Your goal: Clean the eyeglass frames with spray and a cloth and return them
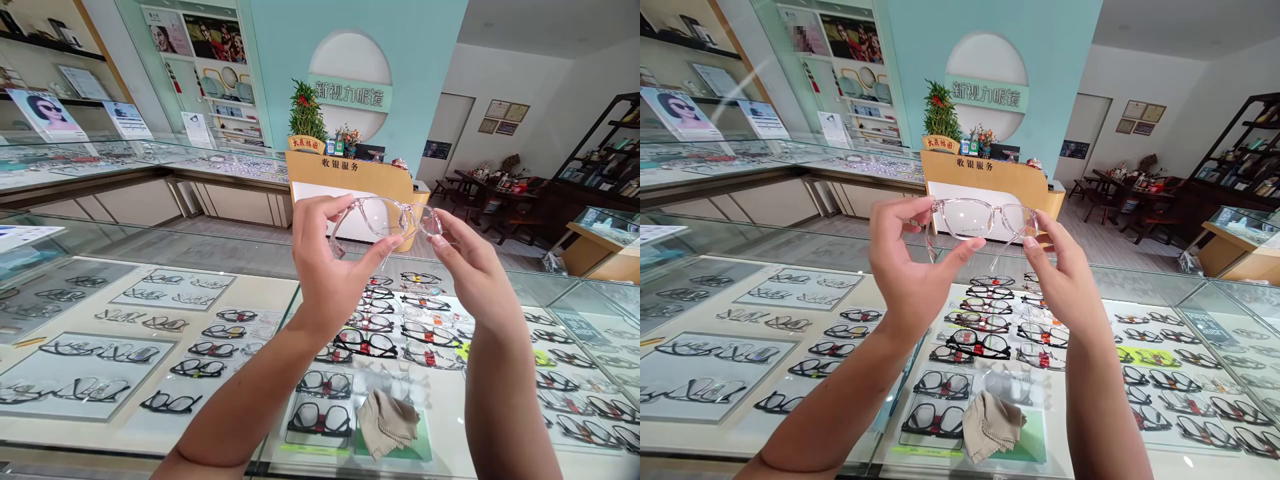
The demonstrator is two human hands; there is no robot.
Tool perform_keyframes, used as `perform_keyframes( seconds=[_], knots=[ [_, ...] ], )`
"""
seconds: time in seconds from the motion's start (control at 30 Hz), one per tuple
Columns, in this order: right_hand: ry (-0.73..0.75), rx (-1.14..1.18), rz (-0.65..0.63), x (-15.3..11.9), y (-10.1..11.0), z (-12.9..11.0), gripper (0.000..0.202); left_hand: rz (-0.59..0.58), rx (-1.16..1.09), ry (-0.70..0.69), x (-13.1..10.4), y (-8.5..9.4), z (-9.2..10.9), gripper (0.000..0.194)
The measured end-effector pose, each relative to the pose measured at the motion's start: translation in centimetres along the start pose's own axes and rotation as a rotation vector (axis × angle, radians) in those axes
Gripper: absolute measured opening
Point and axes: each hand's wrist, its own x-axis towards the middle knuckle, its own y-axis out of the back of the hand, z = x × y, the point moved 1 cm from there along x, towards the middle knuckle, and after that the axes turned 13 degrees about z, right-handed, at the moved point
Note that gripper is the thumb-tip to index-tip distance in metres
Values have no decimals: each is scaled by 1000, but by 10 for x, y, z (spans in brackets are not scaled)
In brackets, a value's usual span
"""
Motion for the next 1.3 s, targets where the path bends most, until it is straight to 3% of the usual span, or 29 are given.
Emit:
perform_keyframes(
  seconds=[0.27,0.37,0.53,0.67,0.9,1.1,1.3],
  knots=[
    [33,25,-43,3,0,2,47,-28,-4,47,0,2,5,65],
    [63,8,58,3,-2,0,47,-58,-28,86,2,-1,-5,64],
    [266,-162,317,2,-7,-5,54,-269,-170,372,7,-15,-41,60],
    [348,-237,356,3,-11,-4,56,-371,-273,534,7,-24,-57,66],
    [325,-193,314,4,-13,2,55,-261,-210,392,-2,-24,-53,61],
    [367,-118,319,5,-20,3,56,-101,-189,169,-8,-27,-52,74],
    [399,-48,340,3,-26,-3,56,-45,-168,84,-9,-28,-53,76]
  ],
)
